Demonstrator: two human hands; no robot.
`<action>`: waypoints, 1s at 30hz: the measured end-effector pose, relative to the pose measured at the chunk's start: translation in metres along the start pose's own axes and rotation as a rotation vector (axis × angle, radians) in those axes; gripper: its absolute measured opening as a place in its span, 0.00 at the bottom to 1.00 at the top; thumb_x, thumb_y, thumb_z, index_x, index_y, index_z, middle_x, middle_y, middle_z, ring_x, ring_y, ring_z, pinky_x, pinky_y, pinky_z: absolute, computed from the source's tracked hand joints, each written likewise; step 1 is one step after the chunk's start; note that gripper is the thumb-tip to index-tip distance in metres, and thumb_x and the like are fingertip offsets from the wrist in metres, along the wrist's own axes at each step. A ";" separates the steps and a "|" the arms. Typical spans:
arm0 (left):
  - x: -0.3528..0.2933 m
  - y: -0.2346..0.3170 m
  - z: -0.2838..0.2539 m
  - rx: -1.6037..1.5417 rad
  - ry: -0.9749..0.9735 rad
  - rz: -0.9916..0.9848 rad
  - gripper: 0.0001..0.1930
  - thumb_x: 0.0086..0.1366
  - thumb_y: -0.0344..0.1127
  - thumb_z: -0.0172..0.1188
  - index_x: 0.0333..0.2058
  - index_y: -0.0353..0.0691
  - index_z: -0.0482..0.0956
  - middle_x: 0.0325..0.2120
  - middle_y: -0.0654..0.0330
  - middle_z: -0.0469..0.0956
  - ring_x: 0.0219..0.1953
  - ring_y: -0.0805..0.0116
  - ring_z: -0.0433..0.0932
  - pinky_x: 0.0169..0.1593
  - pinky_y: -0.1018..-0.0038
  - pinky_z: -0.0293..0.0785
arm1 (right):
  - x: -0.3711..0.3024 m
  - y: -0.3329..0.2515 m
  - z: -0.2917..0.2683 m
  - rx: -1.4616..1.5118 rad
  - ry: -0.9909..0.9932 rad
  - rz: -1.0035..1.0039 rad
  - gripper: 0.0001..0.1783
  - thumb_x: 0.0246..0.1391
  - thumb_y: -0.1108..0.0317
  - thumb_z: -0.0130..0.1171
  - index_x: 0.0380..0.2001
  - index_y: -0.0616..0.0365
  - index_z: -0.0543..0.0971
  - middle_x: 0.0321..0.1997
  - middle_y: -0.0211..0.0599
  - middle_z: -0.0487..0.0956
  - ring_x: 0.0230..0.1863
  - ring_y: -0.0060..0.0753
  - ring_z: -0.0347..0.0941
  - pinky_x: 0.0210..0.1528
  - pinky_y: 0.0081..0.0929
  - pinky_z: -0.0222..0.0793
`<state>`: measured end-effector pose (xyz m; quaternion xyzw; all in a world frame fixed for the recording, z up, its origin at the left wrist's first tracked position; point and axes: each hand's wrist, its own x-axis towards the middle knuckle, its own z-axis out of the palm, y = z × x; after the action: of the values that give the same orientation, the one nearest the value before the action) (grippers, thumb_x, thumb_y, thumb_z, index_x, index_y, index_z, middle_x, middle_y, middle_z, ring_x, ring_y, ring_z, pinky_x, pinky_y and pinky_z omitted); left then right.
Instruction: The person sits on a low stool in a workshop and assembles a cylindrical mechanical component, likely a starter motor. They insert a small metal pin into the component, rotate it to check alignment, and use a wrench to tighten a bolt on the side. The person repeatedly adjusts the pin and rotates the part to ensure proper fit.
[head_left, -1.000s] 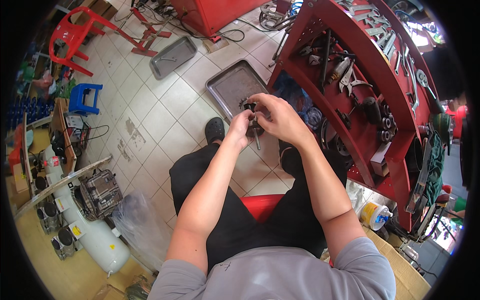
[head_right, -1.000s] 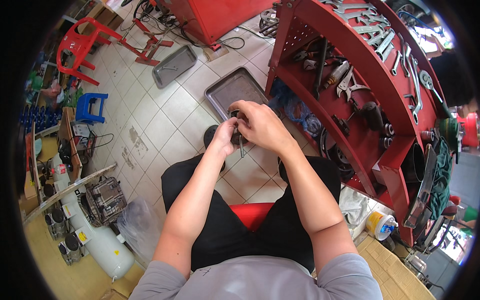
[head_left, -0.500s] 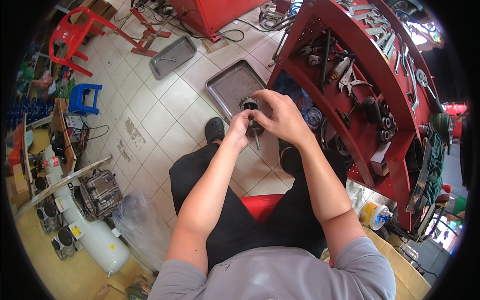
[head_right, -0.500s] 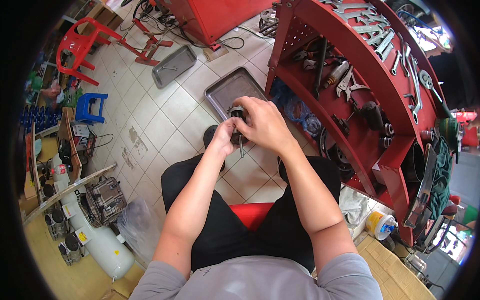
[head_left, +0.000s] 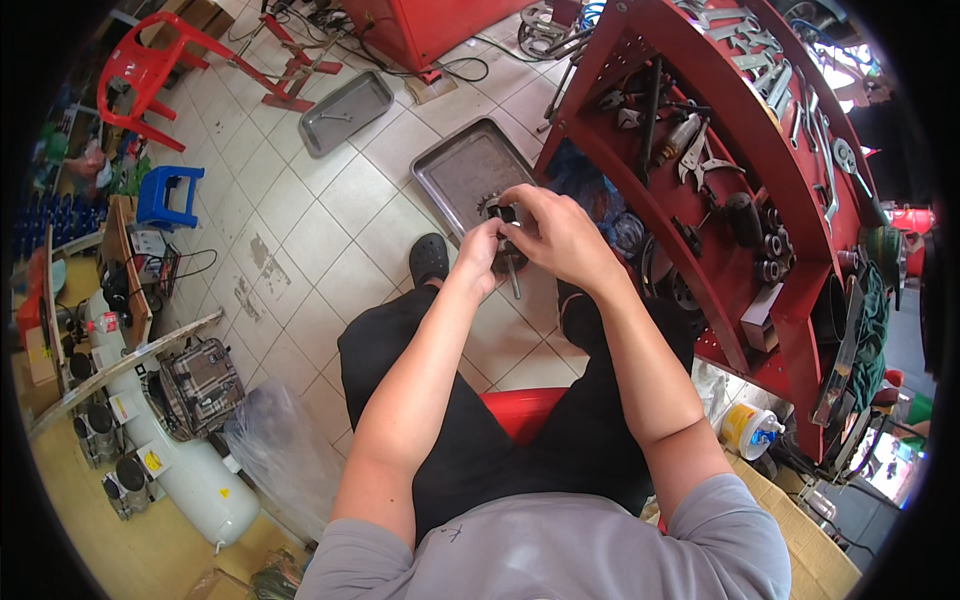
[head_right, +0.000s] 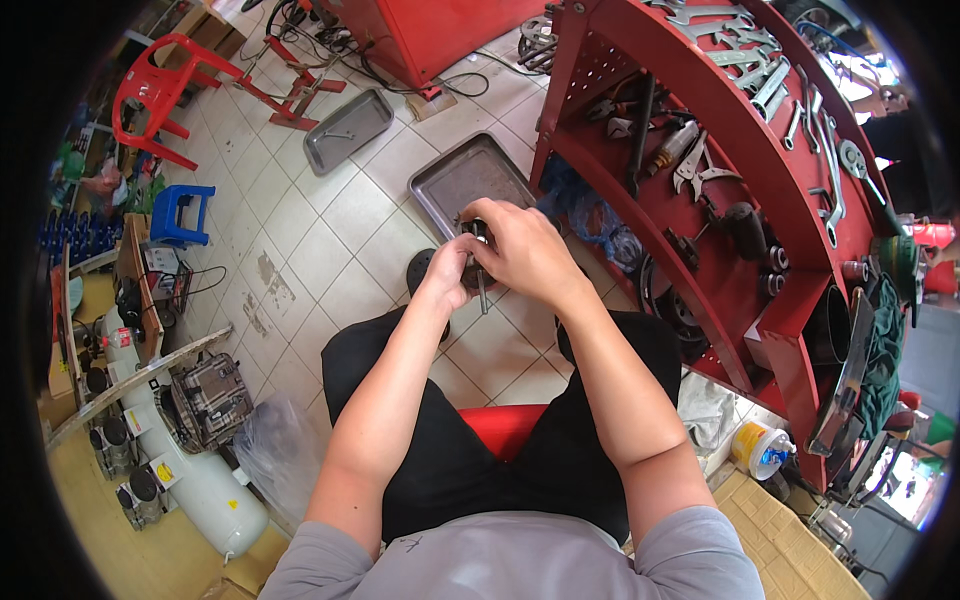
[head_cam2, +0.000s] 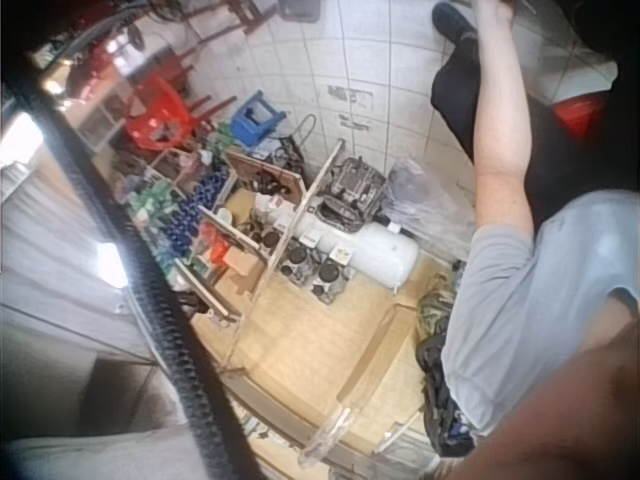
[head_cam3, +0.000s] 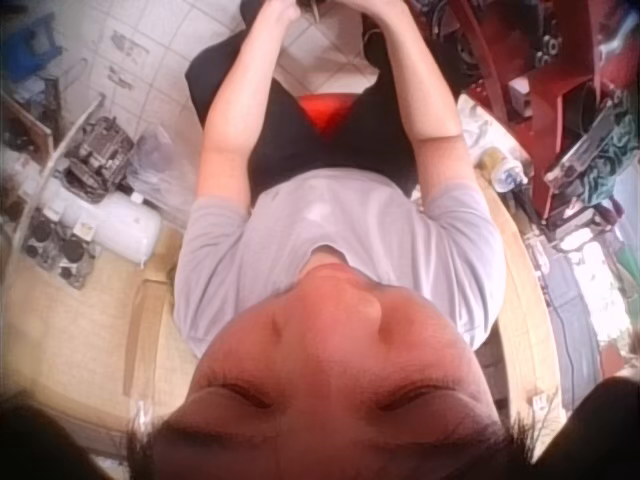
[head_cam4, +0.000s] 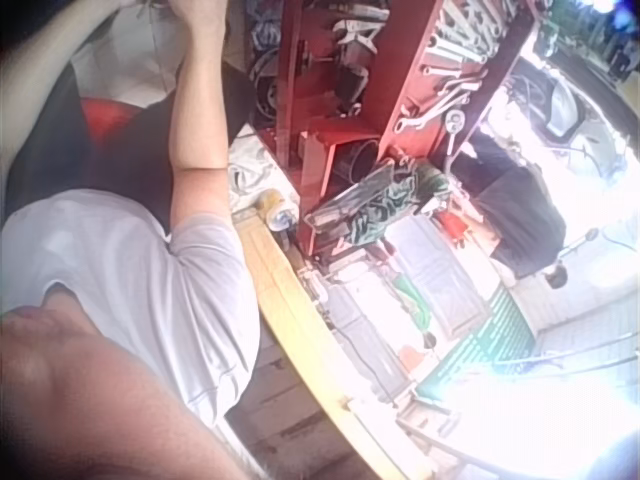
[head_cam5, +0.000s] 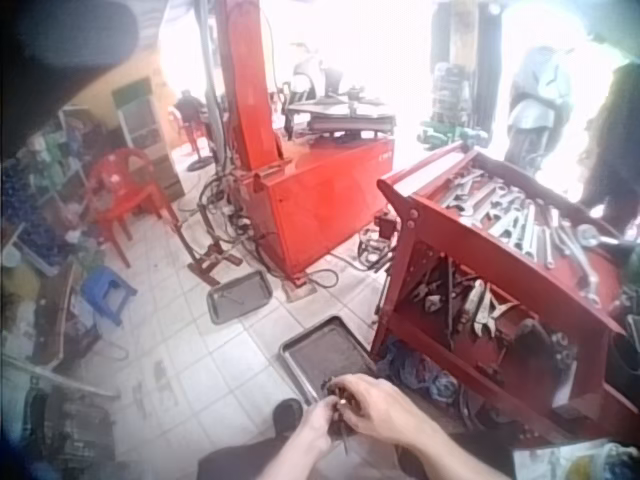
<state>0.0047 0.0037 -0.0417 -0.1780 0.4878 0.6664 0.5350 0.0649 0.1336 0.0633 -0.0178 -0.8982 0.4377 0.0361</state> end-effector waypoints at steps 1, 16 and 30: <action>0.001 -0.001 -0.002 -0.008 -0.021 0.009 0.16 0.66 0.46 0.41 0.40 0.47 0.75 0.31 0.61 0.80 0.32 0.64 0.79 0.36 0.62 0.76 | 0.001 -0.010 -0.005 -0.041 -0.037 0.083 0.19 0.43 0.72 0.58 0.43 0.62 0.74 0.33 0.48 0.76 0.32 0.43 0.74 0.36 0.36 0.69; -0.005 0.002 0.006 0.016 0.045 -0.007 0.16 0.66 0.46 0.40 0.40 0.47 0.76 0.31 0.62 0.80 0.34 0.65 0.79 0.37 0.61 0.75 | -0.002 0.005 0.002 0.022 0.059 -0.102 0.21 0.41 0.72 0.57 0.43 0.62 0.74 0.35 0.50 0.77 0.33 0.43 0.76 0.35 0.38 0.69; -0.003 0.001 0.002 0.041 0.007 0.031 0.17 0.67 0.48 0.40 0.40 0.47 0.74 0.34 0.61 0.79 0.33 0.65 0.79 0.35 0.61 0.76 | 0.001 -0.008 -0.008 -0.086 -0.074 0.079 0.19 0.44 0.71 0.58 0.43 0.63 0.74 0.35 0.47 0.77 0.35 0.42 0.75 0.40 0.32 0.70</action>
<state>0.0053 0.0037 -0.0383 -0.1615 0.5060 0.6639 0.5265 0.0642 0.1352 0.0742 -0.0385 -0.9156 0.4000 -0.0153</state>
